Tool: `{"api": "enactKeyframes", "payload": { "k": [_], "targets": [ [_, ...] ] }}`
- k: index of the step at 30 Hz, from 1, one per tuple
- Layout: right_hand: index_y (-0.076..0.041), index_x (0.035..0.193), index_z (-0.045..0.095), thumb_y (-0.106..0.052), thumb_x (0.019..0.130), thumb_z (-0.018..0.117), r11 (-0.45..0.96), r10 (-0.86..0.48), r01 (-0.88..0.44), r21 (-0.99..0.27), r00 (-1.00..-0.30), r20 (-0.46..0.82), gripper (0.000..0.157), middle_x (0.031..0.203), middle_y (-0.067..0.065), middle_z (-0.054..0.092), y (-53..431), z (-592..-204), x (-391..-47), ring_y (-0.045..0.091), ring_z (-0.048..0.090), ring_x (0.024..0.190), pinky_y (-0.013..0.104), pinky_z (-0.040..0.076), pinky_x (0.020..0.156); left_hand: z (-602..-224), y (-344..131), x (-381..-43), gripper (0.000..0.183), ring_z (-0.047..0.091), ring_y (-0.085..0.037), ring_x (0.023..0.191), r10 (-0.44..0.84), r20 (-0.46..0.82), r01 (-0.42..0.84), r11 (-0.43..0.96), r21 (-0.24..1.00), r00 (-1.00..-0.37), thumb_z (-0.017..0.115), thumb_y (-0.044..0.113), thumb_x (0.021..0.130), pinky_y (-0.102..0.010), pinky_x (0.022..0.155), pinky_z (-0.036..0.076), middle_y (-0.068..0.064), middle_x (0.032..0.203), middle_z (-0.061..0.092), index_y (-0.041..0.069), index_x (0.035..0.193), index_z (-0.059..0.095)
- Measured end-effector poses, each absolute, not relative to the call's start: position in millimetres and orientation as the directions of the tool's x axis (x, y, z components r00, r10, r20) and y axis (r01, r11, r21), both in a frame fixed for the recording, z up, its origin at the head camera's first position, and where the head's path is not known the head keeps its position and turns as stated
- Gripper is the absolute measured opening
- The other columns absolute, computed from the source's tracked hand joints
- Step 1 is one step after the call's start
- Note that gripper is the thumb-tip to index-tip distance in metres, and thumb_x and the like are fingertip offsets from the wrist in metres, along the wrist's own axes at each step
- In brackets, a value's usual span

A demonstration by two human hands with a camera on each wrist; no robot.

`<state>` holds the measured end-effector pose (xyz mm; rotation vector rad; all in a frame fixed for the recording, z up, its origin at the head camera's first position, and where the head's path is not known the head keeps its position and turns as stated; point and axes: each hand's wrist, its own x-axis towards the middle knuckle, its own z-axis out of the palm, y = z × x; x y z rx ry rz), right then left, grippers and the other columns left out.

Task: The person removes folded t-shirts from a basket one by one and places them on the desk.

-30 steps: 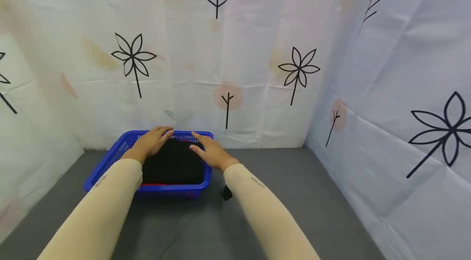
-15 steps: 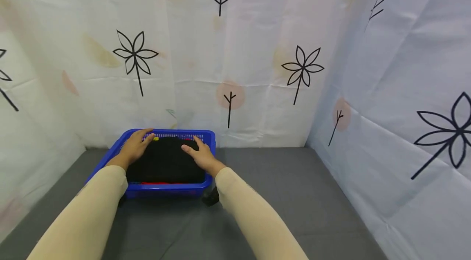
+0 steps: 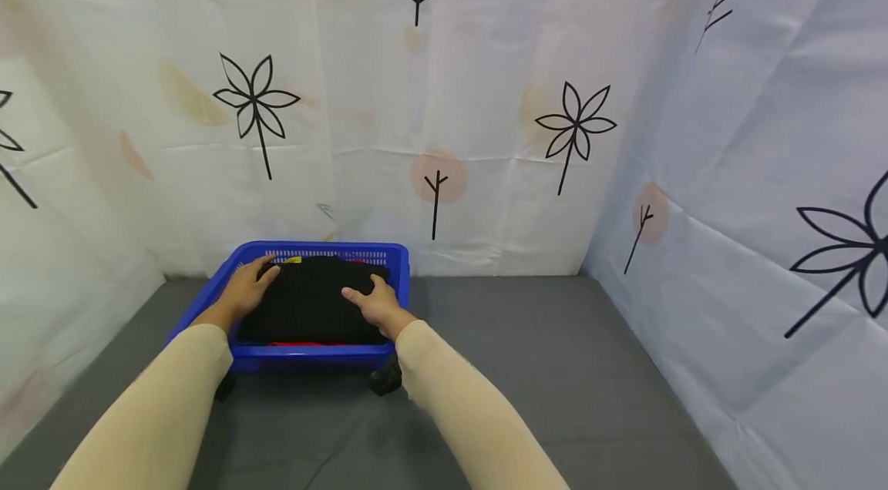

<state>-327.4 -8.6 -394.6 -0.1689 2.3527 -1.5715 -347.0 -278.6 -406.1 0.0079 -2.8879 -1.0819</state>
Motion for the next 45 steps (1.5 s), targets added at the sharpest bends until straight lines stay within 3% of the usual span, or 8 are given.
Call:
{"api": "enactKeyframes", "payload": {
  "k": [7,16,18,21,25,40,45],
  "targets": [
    [-0.008,0.152,0.034,-0.028,0.093,0.069,0.451,-0.138,0.046,-0.891,-0.983,-0.121,0.071,0.155,0.022,0.030,-22,-408,-327,0.040,0.036,0.140,0.053,0.042,0.107,-420,-285,-350,0.065,0.019,-0.060,0.138,-0.036,0.006,-0.022,0.729,0.684,-0.999,0.032,0.041,0.107,-0.071,0.108,0.023,-0.035,0.156,0.015,0.006,0.158,0.011],
    [-0.009,0.148,0.041,-0.014,0.092,0.070,0.400,-0.057,0.049,-0.915,-0.995,-0.079,0.064,0.153,0.020,0.034,-29,-414,-327,0.038,0.041,0.137,0.049,0.045,0.104,-427,-287,-350,0.063,0.018,-0.060,0.138,-0.058,0.000,-0.041,0.708,0.705,-0.998,0.033,0.040,0.107,-0.073,0.106,0.024,-0.032,0.159,0.013,0.014,0.159,0.010],
    [-0.010,0.148,0.043,-0.013,0.092,0.070,0.398,-0.053,0.057,-0.916,-0.995,-0.084,0.062,0.152,0.020,0.036,-29,-415,-328,0.037,0.045,0.132,0.045,0.050,0.099,-425,-286,-349,0.062,0.018,-0.059,0.138,-0.065,0.003,-0.044,0.713,0.700,-0.998,0.034,0.039,0.107,-0.073,0.106,0.024,-0.032,0.158,0.014,0.014,0.159,0.010],
    [-0.012,0.147,0.045,-0.012,0.093,0.069,0.389,-0.042,0.070,-0.919,-0.995,-0.094,0.059,0.151,0.018,0.037,-29,-417,-329,0.033,0.051,0.120,0.035,0.054,0.077,-424,-285,-348,0.061,0.019,-0.059,0.138,-0.072,0.011,-0.044,0.719,0.693,-0.997,0.035,0.036,0.108,-0.072,0.107,0.024,-0.031,0.159,0.014,0.014,0.159,0.011],
    [-0.013,0.145,0.047,-0.011,0.093,0.068,0.360,-0.029,0.082,-0.929,-0.995,-0.099,0.056,0.151,0.017,0.038,-30,-418,-332,0.030,0.052,0.107,0.026,0.041,0.056,-422,-284,-348,0.060,0.019,-0.058,0.139,-0.081,0.022,-0.043,0.725,0.687,-0.996,0.037,0.034,0.108,-0.072,0.108,0.021,-0.031,0.158,0.015,0.013,0.159,0.013],
    [-0.016,0.144,0.051,-0.010,0.095,0.065,0.337,-0.014,0.073,-0.939,-0.996,-0.083,0.051,0.153,0.016,0.038,-30,-418,-336,0.030,0.050,0.112,0.025,0.039,0.056,-422,-285,-353,0.058,0.017,-0.056,0.141,-0.112,0.061,-0.037,0.714,0.699,-0.992,0.040,0.033,0.107,-0.072,0.109,0.018,-0.030,0.158,0.019,0.013,0.158,0.020],
    [-0.016,0.144,0.051,-0.012,0.095,0.065,0.349,-0.032,0.058,-0.935,-0.997,-0.073,0.050,0.152,0.016,0.039,-29,-418,-334,0.030,0.050,0.121,0.028,0.047,0.067,-422,-285,-349,0.058,0.018,-0.056,0.141,-0.119,0.069,-0.037,0.713,0.700,-0.991,0.040,0.033,0.107,-0.072,0.109,0.019,-0.030,0.158,0.019,0.013,0.158,0.021]
  ]
}}
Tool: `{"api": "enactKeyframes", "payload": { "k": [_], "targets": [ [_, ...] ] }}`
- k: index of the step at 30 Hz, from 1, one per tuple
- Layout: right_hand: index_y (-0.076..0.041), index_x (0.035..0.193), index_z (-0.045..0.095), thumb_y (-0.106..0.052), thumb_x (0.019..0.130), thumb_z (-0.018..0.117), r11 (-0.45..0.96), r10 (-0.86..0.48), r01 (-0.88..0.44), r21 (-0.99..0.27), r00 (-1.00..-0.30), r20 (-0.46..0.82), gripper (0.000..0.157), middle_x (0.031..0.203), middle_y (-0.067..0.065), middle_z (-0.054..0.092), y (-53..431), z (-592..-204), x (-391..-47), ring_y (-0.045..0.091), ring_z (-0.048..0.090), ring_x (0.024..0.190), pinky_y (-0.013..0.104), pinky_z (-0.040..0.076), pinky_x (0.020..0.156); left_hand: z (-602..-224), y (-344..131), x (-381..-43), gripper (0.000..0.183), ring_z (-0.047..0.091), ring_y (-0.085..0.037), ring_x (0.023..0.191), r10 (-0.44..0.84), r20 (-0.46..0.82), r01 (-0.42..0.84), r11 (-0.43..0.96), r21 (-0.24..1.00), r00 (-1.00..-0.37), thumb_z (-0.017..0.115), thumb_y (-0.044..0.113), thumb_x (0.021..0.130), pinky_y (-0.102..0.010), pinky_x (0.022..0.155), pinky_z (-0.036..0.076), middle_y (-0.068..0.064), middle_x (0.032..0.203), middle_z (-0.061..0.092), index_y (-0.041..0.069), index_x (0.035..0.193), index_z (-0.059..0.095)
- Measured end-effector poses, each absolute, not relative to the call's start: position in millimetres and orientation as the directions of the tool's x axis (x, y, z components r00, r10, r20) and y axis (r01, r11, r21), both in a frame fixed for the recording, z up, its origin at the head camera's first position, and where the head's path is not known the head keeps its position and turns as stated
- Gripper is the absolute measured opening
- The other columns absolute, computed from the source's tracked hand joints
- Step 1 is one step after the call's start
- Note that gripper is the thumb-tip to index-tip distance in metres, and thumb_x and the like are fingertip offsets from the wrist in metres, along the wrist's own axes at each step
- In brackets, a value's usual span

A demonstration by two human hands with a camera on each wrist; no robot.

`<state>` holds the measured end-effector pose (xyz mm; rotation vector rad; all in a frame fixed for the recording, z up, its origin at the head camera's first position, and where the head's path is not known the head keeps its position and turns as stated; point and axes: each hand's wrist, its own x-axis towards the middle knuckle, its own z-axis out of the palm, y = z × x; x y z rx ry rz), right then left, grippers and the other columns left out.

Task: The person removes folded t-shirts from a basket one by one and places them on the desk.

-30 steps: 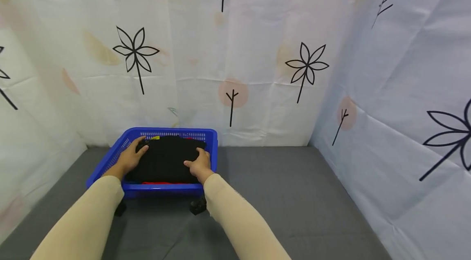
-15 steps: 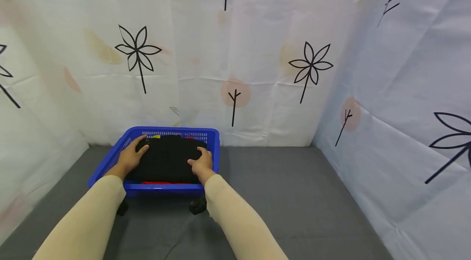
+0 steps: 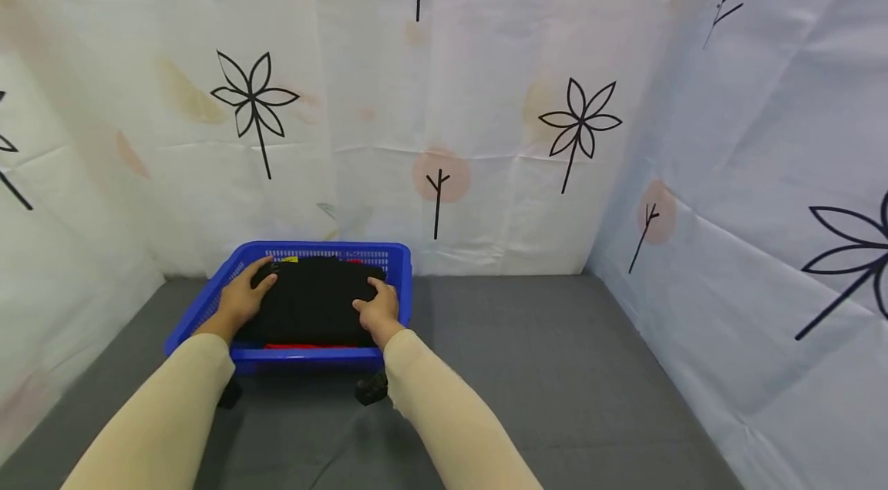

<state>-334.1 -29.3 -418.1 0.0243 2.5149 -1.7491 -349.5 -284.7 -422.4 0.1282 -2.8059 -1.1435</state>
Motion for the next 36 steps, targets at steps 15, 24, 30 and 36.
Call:
{"api": "enactKeyframes", "payload": {
  "k": [15,24,30,36],
  "targets": [
    [-0.015,0.140,0.055,-0.016,0.093,0.068,0.314,-0.020,0.025,-0.949,-0.999,-0.033,0.049,0.152,0.015,0.043,-31.6,-417.3,-332.2,0.035,0.043,0.137,0.049,0.047,0.103,-420.1,-286.7,-346.6,0.057,0.019,-0.055,0.141,-0.154,0.088,-0.047,0.703,0.709,-0.984,0.041,0.033,0.107,-0.071,0.110,0.020,-0.029,0.158,0.021,0.014,0.157,0.023],
    [-0.015,0.141,0.055,-0.016,0.093,0.068,0.244,-0.046,0.016,-0.970,-0.999,-0.028,0.049,0.153,0.015,0.042,-30.8,-417.3,-334.8,0.036,0.037,0.141,0.051,0.041,0.108,-422.2,-290.6,-349.6,0.057,0.016,-0.053,0.144,-0.183,0.100,-0.052,0.678,0.733,-0.978,0.042,0.037,0.106,-0.072,0.110,0.017,-0.025,0.160,0.020,0.019,0.157,0.025],
    [-0.013,0.142,0.054,-0.016,0.094,0.068,0.165,-0.078,0.002,-0.986,-0.997,-0.015,0.051,0.155,0.016,0.037,-27.1,-414.5,-334.3,0.037,0.033,0.143,0.053,0.037,0.111,-420.1,-292.7,-349.7,0.058,0.015,-0.053,0.144,-0.178,0.125,-0.033,0.689,0.724,-0.976,0.041,0.039,0.106,-0.072,0.110,0.017,-0.024,0.160,0.019,0.019,0.157,0.025],
    [-0.014,0.142,0.054,-0.017,0.093,0.070,0.084,-0.105,-0.002,-0.997,-0.994,-0.007,0.052,0.156,0.019,0.034,-22.6,-412.6,-333.9,0.038,0.029,0.145,0.054,0.034,0.113,-414.2,-292.3,-346.3,0.057,0.018,-0.055,0.142,-0.187,0.149,-0.019,0.681,0.732,-0.971,0.043,0.040,0.105,-0.072,0.109,0.020,-0.026,0.159,0.022,0.018,0.156,0.029]
  ]
}}
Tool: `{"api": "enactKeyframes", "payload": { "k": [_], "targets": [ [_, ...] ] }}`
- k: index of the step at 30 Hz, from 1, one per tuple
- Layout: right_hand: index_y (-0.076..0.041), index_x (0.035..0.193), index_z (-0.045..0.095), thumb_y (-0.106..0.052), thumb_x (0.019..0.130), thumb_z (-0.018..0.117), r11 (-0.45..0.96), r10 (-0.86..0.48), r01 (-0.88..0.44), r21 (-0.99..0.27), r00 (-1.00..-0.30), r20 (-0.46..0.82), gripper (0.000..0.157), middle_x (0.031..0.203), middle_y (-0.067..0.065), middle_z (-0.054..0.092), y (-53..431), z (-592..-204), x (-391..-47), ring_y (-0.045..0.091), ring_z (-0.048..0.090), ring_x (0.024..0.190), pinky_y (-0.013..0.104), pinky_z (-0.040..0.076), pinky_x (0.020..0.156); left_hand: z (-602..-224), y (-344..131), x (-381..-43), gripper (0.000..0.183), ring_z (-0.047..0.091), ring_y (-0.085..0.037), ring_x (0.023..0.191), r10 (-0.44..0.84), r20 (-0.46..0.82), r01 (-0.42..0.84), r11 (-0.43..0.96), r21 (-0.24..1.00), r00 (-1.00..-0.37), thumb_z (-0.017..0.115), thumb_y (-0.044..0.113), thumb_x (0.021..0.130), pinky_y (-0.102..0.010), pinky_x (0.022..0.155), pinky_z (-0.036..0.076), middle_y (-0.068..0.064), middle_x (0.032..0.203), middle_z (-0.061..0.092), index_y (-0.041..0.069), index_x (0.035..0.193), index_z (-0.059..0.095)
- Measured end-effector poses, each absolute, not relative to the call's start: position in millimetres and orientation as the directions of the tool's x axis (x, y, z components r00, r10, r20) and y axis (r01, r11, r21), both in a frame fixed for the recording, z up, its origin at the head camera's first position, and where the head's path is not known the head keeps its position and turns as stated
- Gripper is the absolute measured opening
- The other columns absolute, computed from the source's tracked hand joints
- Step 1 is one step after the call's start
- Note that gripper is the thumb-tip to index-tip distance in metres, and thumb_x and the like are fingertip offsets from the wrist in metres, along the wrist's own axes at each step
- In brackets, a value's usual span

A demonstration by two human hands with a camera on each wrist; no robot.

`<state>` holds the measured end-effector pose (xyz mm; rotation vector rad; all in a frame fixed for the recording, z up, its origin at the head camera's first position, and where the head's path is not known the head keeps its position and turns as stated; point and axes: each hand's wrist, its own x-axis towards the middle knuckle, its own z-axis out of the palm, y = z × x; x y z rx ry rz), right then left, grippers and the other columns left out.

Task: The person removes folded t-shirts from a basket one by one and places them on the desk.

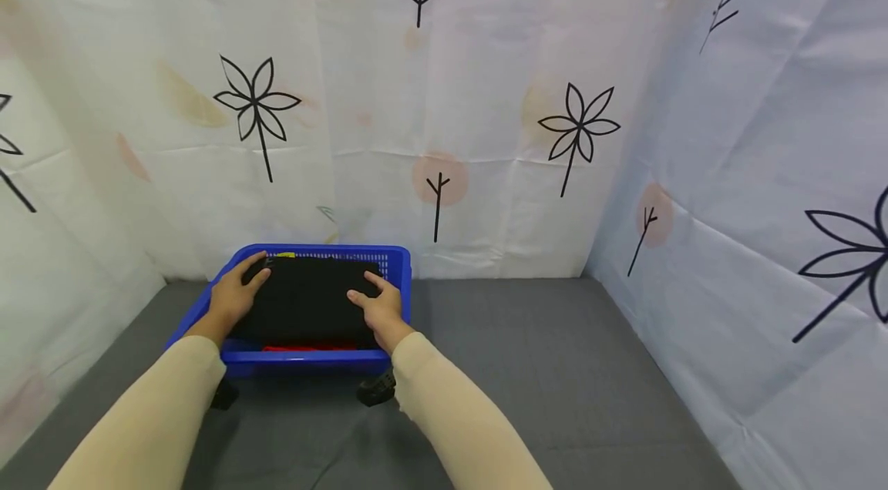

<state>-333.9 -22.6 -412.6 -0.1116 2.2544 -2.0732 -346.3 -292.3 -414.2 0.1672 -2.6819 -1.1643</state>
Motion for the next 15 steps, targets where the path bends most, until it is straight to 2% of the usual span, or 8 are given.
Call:
{"api": "enactKeyframes", "payload": {
  "k": [8,15],
  "targets": [
    [-0.014,0.141,0.055,-0.019,0.091,0.072,0.005,-0.141,0.023,-1.000,-0.990,-0.023,0.053,0.159,0.020,0.027,-18,-409,-335,0.041,0.024,0.145,0.060,0.025,0.115,-409,-296,-346,0.057,0.022,-0.052,0.142,-0.204,0.167,0.001,0.628,0.778,-0.965,0.045,0.043,0.104,-0.070,0.109,0.023,-0.023,0.159,0.023,0.021,0.155,0.033],
    [-0.016,0.139,0.057,-0.022,0.090,0.074,-0.018,-0.149,0.023,-1.000,-0.989,-0.020,0.053,0.160,0.016,0.025,-16,-400,-330,0.039,0.027,0.142,0.061,0.026,0.114,-405,-295,-342,0.057,0.022,-0.049,0.143,-0.225,0.138,-0.011,0.556,0.831,-0.965,0.046,0.043,0.103,-0.066,0.111,0.025,-0.020,0.161,0.022,0.025,0.155,0.033]
  ]
}}
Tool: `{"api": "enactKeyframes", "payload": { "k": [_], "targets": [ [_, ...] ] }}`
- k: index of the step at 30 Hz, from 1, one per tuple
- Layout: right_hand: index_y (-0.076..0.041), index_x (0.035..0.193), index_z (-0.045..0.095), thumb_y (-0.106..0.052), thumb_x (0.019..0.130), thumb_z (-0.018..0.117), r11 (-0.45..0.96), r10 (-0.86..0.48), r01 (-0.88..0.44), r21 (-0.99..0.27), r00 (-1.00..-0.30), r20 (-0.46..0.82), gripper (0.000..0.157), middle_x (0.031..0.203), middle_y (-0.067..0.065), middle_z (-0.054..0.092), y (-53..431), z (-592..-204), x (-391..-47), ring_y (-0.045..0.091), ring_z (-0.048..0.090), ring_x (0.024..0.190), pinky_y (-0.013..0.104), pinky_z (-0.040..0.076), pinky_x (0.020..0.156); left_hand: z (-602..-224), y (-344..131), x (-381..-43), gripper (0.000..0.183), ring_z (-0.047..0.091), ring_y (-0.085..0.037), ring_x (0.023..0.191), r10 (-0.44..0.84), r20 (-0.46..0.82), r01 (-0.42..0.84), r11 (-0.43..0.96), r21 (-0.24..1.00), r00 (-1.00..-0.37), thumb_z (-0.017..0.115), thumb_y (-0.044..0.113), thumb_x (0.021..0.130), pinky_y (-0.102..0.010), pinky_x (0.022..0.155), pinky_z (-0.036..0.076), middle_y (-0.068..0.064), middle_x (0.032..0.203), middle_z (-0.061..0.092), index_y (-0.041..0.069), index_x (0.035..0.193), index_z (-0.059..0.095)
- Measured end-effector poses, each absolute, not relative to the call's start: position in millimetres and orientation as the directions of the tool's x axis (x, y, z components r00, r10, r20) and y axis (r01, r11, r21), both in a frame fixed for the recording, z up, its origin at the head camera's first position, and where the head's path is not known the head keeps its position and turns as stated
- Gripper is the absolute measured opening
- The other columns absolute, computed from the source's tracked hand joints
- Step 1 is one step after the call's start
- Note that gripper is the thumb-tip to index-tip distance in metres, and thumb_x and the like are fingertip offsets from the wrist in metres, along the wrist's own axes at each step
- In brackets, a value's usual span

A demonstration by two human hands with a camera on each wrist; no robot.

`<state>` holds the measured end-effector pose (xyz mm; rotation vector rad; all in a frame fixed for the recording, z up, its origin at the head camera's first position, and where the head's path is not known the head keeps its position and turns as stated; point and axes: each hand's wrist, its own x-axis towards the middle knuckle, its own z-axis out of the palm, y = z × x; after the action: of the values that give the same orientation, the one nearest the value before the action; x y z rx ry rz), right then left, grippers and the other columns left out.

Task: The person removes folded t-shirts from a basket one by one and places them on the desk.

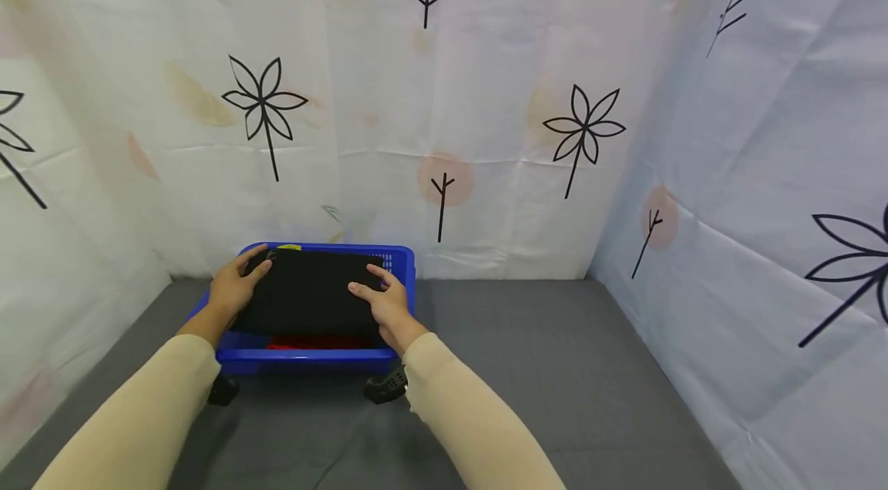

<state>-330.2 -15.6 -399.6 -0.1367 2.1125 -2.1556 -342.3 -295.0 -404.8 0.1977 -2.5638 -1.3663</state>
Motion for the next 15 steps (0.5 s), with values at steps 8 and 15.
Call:
{"api": "enactKeyframes", "payload": {
  "k": [8,15],
  "targets": [
    [-0.017,0.140,0.056,-0.022,0.089,0.074,-0.042,-0.161,0.004,-0.999,-0.987,0.003,0.054,0.160,0.012,0.026,-9,-391,-325,0.037,0.027,0.142,0.059,0.028,0.114,-398,-290,-341,0.057,0.023,-0.046,0.144,-0.254,0.141,-0.012,0.519,0.855,-0.957,0.049,0.044,0.102,-0.063,0.113,0.026,-0.022,0.160,0.022,0.025,0.154,0.035],
    [-0.021,0.143,0.053,-0.022,0.091,0.072,-0.062,-0.212,0.027,-0.998,-0.977,-0.014,0.055,0.158,0.014,0.027,-4,-379,-320,0.036,0.034,0.139,0.053,0.039,0.108,-394,-286,-337,0.057,0.032,-0.045,0.140,-0.272,0.144,0.001,0.464,0.886,-0.952,0.050,0.043,0.101,-0.059,0.109,0.035,-0.023,0.159,0.026,0.023,0.153,0.038]
  ]
}}
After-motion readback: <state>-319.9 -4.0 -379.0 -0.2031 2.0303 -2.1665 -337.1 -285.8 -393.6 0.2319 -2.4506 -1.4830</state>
